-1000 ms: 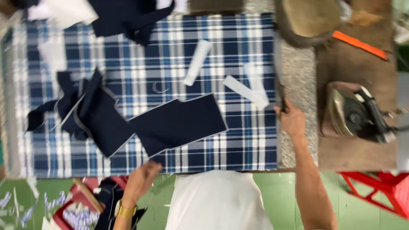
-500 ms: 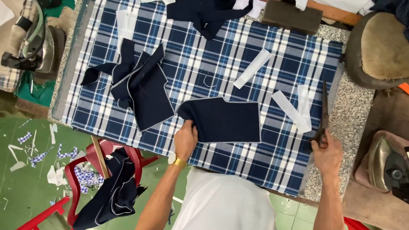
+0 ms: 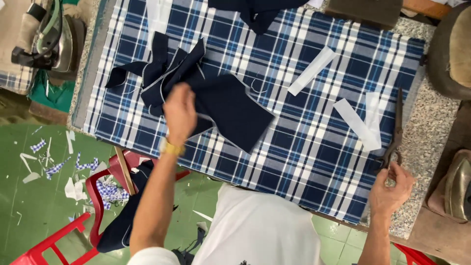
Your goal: The person uses shears to cut dark blue fabric pieces on a plaid work surface, then briefly uses a steam iron on a small piece before resuming cutting. The person handles fabric pieces and paper templates throughout.
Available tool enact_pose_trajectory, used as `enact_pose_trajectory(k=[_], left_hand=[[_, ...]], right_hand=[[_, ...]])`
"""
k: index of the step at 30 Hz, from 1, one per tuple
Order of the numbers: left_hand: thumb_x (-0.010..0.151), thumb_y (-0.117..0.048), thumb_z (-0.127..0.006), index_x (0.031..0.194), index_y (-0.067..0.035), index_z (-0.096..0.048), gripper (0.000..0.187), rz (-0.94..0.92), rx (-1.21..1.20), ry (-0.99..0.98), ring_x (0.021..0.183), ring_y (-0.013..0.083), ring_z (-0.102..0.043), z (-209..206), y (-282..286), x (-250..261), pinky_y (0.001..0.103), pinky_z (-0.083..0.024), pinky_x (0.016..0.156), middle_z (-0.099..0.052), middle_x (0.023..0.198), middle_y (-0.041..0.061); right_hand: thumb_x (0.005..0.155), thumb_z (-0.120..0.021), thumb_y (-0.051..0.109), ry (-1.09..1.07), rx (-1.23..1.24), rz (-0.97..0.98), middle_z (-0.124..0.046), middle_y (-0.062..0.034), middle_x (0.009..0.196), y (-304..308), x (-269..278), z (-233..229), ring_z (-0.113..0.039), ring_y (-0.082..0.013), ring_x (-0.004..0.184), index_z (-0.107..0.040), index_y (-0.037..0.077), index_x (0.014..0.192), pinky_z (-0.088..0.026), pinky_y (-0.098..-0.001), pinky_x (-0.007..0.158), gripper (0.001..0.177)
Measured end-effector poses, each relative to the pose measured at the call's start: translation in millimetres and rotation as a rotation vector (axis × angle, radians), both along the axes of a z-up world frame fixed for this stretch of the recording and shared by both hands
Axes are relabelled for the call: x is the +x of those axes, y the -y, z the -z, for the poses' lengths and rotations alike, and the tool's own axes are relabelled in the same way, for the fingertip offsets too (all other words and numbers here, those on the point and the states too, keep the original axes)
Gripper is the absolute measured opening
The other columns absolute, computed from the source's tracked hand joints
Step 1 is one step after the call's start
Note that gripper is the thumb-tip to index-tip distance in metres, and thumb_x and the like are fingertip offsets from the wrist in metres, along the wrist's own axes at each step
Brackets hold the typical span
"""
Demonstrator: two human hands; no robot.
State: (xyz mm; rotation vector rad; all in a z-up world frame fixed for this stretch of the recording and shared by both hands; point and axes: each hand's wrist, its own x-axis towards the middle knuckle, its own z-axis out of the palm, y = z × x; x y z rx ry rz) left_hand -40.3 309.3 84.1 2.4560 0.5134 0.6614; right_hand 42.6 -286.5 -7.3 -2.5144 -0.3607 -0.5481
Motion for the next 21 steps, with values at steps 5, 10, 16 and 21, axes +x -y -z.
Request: enact_pose_trajectory(k=[5, 10, 16, 21], left_hand=[[0.108, -0.026, -0.059, 0.137, 0.004, -0.05, 0.042, -0.17, 0.004, -0.017, 0.112, 0.0356, -0.061, -38, -73, -30, 0.046, -0.048, 0.093, -0.06, 0.131, 0.023], [0.113, -0.034, -0.052, 0.102, 0.001, -0.069, 0.041, -0.307, 0.014, -0.266, 0.047, 0.019, -0.047, 0, -59, -104, 0.038, -0.036, 0.048, -0.063, 0.067, 0.008], [0.099, -0.043, -0.064, 0.135, -0.003, -0.06, 0.055, -0.369, -0.193, -0.425, 0.086, 0.0306, -0.064, 66, -5, -159, 0.045, -0.051, 0.075, -0.068, 0.102, 0.015], [0.097, 0.0, -0.06, 0.082, -0.006, -0.049, 0.02, -0.309, 0.474, -0.363, 0.059, 0.0247, -0.048, 103, 8, -165, 0.036, -0.04, 0.047, -0.047, 0.076, 0.009]], right_hand=[[0.105, -0.064, -0.018, 0.011, 0.03, -0.036, -0.057, -0.0314, 0.119, -21, 0, -6, -0.062, -0.0402, 0.095, -0.072, -0.018, 0.129, -0.057, -0.0497, 0.079, 0.025], [0.11, -0.064, -0.018, -0.014, 0.011, -0.053, -0.052, -0.0346, 0.126, -40, -3, -17, -0.06, -0.0446, 0.098, -0.068, -0.022, 0.129, -0.058, -0.0539, 0.081, 0.02], [0.104, -0.061, -0.005, -0.235, -0.202, 0.006, -0.065, -0.0387, 0.136, 17, 16, 15, -0.053, -0.0504, 0.135, -0.066, -0.022, 0.136, -0.034, -0.0661, 0.114, 0.036], [0.088, -0.075, 0.001, -0.039, -0.428, -0.085, -0.072, -0.0388, 0.115, 43, 36, 37, -0.067, -0.0501, 0.105, -0.077, -0.019, 0.129, -0.054, -0.0596, 0.094, 0.046]])
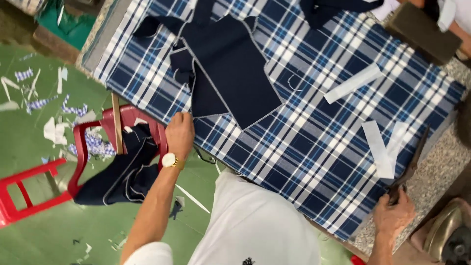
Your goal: The person uses shears to cut dark blue fabric pieces on a plaid work surface, then briefly uses a steam iron on a small piece before resuming cutting. The person handles fabric pieces and paper templates throughout.
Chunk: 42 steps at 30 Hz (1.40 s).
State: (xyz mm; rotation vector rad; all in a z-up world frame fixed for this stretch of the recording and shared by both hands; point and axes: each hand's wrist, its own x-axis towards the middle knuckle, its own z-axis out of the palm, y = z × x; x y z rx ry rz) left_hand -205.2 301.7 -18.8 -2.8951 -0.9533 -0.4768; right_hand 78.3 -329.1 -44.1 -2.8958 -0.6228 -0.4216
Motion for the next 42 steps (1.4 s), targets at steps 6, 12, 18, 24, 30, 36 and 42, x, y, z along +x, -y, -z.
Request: enact_pose_trajectory(k=[6, 12, 18, 24, 30, 36, 42], left_hand=[[0.085, 0.006, -0.055, 0.081, -0.009, -0.053, 0.016, 0.084, 0.202, -0.199, 0.057, 0.0189, -0.046, 4, -1, 4, 0.029, -0.034, 0.044, -0.048, 0.074, 0.006], [0.09, 0.007, -0.054, 0.078, -0.01, -0.056, 0.021, 0.116, 0.197, -0.304, 0.057, 0.0173, -0.045, 2, 1, 7, 0.029, -0.039, 0.048, -0.05, 0.071, 0.006], [0.084, 0.006, -0.052, 0.077, -0.007, -0.053, 0.015, 0.065, 0.028, -0.057, 0.06, 0.0251, -0.048, -6, 3, 4, 0.035, -0.042, 0.045, -0.05, 0.075, 0.01], [0.098, -0.022, -0.073, 0.112, 0.0, -0.067, 0.026, 0.001, -0.286, 0.15, 0.088, 0.031, -0.058, -22, 12, -18, 0.042, -0.047, 0.076, -0.062, 0.1, 0.014], [0.1, -0.008, -0.063, 0.097, -0.002, -0.066, 0.007, -0.048, -0.265, 0.209, 0.077, 0.0301, -0.053, -10, 12, -16, 0.042, -0.043, 0.068, -0.058, 0.087, 0.012], [0.098, -0.014, -0.069, 0.093, -0.009, -0.069, 0.007, -0.129, -0.317, 0.225, 0.089, 0.0258, -0.062, 17, 9, -30, 0.036, -0.045, 0.079, -0.061, 0.09, 0.006], [0.096, -0.014, -0.071, 0.093, -0.011, -0.069, 0.005, -0.108, -0.29, 0.307, 0.086, 0.0251, -0.061, 14, 11, -32, 0.036, -0.047, 0.078, -0.061, 0.091, 0.006]], right_hand=[[0.092, -0.072, 0.01, -0.248, -0.003, 0.17, -0.071, -0.025, 0.108, 11, 26, 7, -0.067, -0.0415, 0.095, -0.072, -0.006, 0.135, -0.05, -0.0538, 0.088, 0.046], [0.1, -0.066, 0.002, -0.736, 0.436, 0.478, -0.065, -0.0148, 0.11, -24, 29, -64, -0.062, -0.0238, 0.103, -0.054, 0.009, 0.152, -0.049, -0.0412, 0.084, 0.053], [0.109, -0.041, -0.004, -0.95, 1.072, 0.344, -0.041, -0.0183, 0.112, 46, 21, -34, -0.026, -0.0123, 0.069, -0.039, 0.034, 0.158, -0.026, -0.026, 0.057, 0.062], [0.103, -0.058, 0.012, -0.822, 1.138, 0.246, -0.047, 0.0039, 0.088, -9, -60, -73, -0.034, -0.0015, 0.054, -0.049, 0.017, 0.125, -0.026, -0.0154, 0.043, 0.024], [0.094, -0.063, 0.056, -1.564, 1.004, -0.278, -0.048, 0.0094, 0.056, -110, -58, -91, -0.043, -0.0035, 0.036, -0.044, -0.002, 0.148, -0.038, -0.018, 0.031, 0.081], [0.082, -0.077, 0.042, -1.653, 0.339, -0.35, -0.07, -0.0194, 0.057, -266, -78, -70, -0.052, -0.0163, 0.033, -0.058, -0.006, 0.14, -0.04, -0.0267, 0.029, 0.078], [0.087, -0.084, 0.029, -1.684, 0.177, -0.496, -0.062, -0.0081, 0.051, -369, -94, -92, -0.052, -0.0155, 0.042, -0.065, 0.003, 0.138, -0.038, -0.0263, 0.043, 0.06]])
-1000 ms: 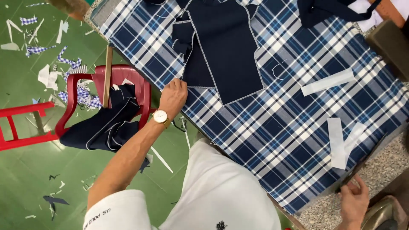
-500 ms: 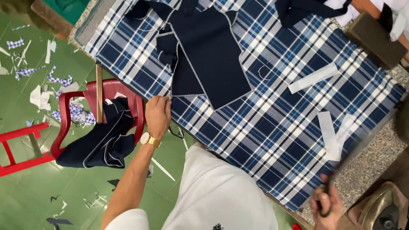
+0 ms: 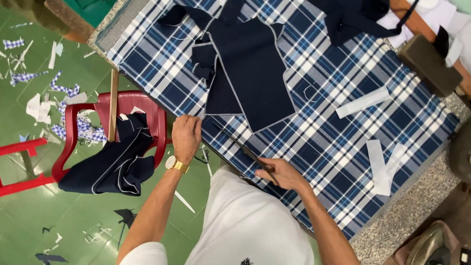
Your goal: The person uses shears to cut dark blue fabric pieces on a plaid work surface, then briefly uses a steam iron on a small piece before resuming cutting. The person handles fabric pieces and paper templates throughout.
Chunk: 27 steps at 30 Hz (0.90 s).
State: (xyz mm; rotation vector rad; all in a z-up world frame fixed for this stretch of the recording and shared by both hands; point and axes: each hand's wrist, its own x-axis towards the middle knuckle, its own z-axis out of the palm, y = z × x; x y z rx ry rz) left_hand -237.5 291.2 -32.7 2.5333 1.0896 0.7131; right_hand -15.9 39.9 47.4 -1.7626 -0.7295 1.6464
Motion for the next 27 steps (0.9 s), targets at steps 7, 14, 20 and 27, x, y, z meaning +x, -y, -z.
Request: enact_pose_trajectory(k=[7, 14, 20, 27], left_hand=[[0.097, -0.015, -0.071, 0.095, -0.011, -0.07, 0.004, 0.007, -0.016, 0.036, 0.087, 0.0243, -0.061, -1, 0, 0, 0.035, -0.048, 0.079, -0.061, 0.092, 0.005], [0.097, -0.015, -0.071, 0.091, -0.009, -0.071, 0.009, 0.022, -0.076, -0.004, 0.083, 0.0272, -0.064, -10, -8, 3, 0.036, -0.049, 0.079, -0.063, 0.087, 0.007], [0.106, -0.028, -0.057, 0.098, -0.005, -0.069, 0.027, -0.051, -0.252, 0.002, 0.082, 0.0297, -0.065, -42, -25, 24, 0.041, -0.051, 0.073, -0.067, 0.089, 0.012], [0.107, -0.031, -0.061, 0.116, 0.001, -0.063, 0.033, -0.003, -0.047, 0.121, 0.09, 0.0314, -0.058, -53, -49, 91, 0.044, -0.048, 0.079, -0.063, 0.097, 0.015]], right_hand=[[0.085, -0.084, 0.04, 0.073, 0.03, -0.078, -0.066, -0.0084, 0.053, -40, -2, -5, -0.055, -0.0149, 0.044, -0.064, -0.001, 0.138, -0.036, -0.0269, 0.046, 0.07], [0.088, -0.083, 0.024, 0.013, 0.037, -0.056, -0.065, -0.0077, 0.051, -22, 0, -4, -0.056, -0.0153, 0.04, -0.061, 0.004, 0.142, -0.038, -0.0255, 0.044, 0.062], [0.086, -0.078, 0.029, -0.043, -0.067, 0.178, -0.055, -0.0023, 0.049, 85, 23, -10, -0.047, -0.0118, 0.038, -0.056, 0.013, 0.149, -0.036, -0.0242, 0.039, 0.068], [0.087, -0.07, 0.019, -0.042, -0.2, 0.954, -0.043, -0.008, 0.051, 227, 10, 1, -0.037, -0.0169, 0.039, -0.053, 0.005, 0.152, -0.029, -0.0344, 0.036, 0.069]])
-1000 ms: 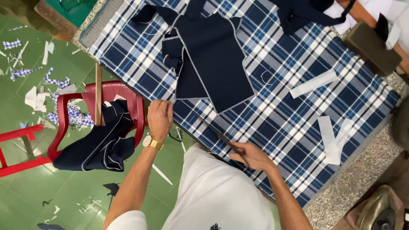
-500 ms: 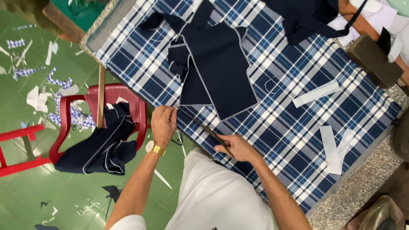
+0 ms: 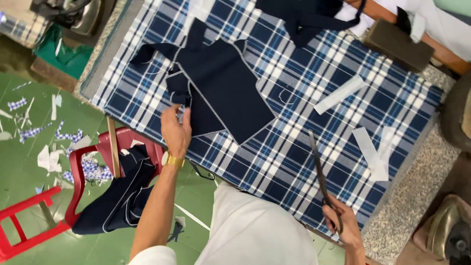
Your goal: The person uses shears to cut dark blue fabric pieces on a plaid work surface, then briefly uses a steam iron on a small piece before resuming cutting. The person handles fabric pieces and paper templates throughout.
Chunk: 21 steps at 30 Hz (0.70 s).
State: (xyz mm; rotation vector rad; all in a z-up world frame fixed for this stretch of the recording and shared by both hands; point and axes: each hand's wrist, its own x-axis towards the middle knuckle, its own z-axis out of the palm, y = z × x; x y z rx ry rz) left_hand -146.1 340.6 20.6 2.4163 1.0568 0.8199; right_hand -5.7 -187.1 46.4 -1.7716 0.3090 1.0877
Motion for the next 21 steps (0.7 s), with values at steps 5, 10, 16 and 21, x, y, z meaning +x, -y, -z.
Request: enact_pose_trajectory(k=[5, 10, 16, 21], left_hand=[[0.1, -0.045, -0.068, 0.142, -0.006, -0.044, 0.063, -0.121, -0.044, -0.214, 0.085, 0.0428, -0.06, 2, -30, 54, 0.054, -0.051, 0.069, -0.053, 0.119, 0.02], [0.101, -0.034, -0.059, 0.116, -0.007, -0.05, 0.032, -0.065, 0.067, -0.474, 0.073, 0.0489, -0.067, 63, -80, 89, 0.059, -0.053, 0.058, -0.058, 0.103, 0.02], [0.091, -0.01, -0.056, 0.105, -0.003, -0.068, 0.02, 0.185, -0.102, 0.004, 0.078, 0.0408, -0.068, -9, -116, 130, 0.05, -0.048, 0.074, -0.071, 0.091, 0.019], [0.1, -0.001, -0.056, 0.107, 0.005, -0.064, 0.012, 0.285, 0.18, 0.255, 0.081, 0.0327, -0.062, -102, -105, 161, 0.047, -0.049, 0.073, -0.066, 0.093, 0.019]], right_hand=[[0.091, -0.063, 0.023, 0.124, 0.192, 0.085, -0.041, -0.0046, 0.051, 23, -25, -7, -0.033, -0.013, 0.038, -0.049, 0.002, 0.151, -0.028, -0.0298, 0.032, 0.066], [0.093, -0.06, 0.022, 0.158, 0.262, 0.123, -0.038, -0.0027, 0.048, 28, -36, -12, -0.029, -0.0119, 0.036, -0.045, 0.004, 0.154, -0.029, -0.0301, 0.033, 0.066], [0.094, -0.06, 0.022, 0.218, 0.282, 0.164, -0.04, -0.0014, 0.051, 48, -40, -9, -0.031, -0.0104, 0.039, -0.051, 0.003, 0.15, -0.032, -0.0283, 0.035, 0.059], [0.092, -0.063, 0.027, 0.245, 0.252, 0.236, -0.041, -0.0005, 0.055, 61, -40, -17, -0.035, -0.0107, 0.04, -0.049, 0.002, 0.151, -0.032, -0.0246, 0.032, 0.066]])
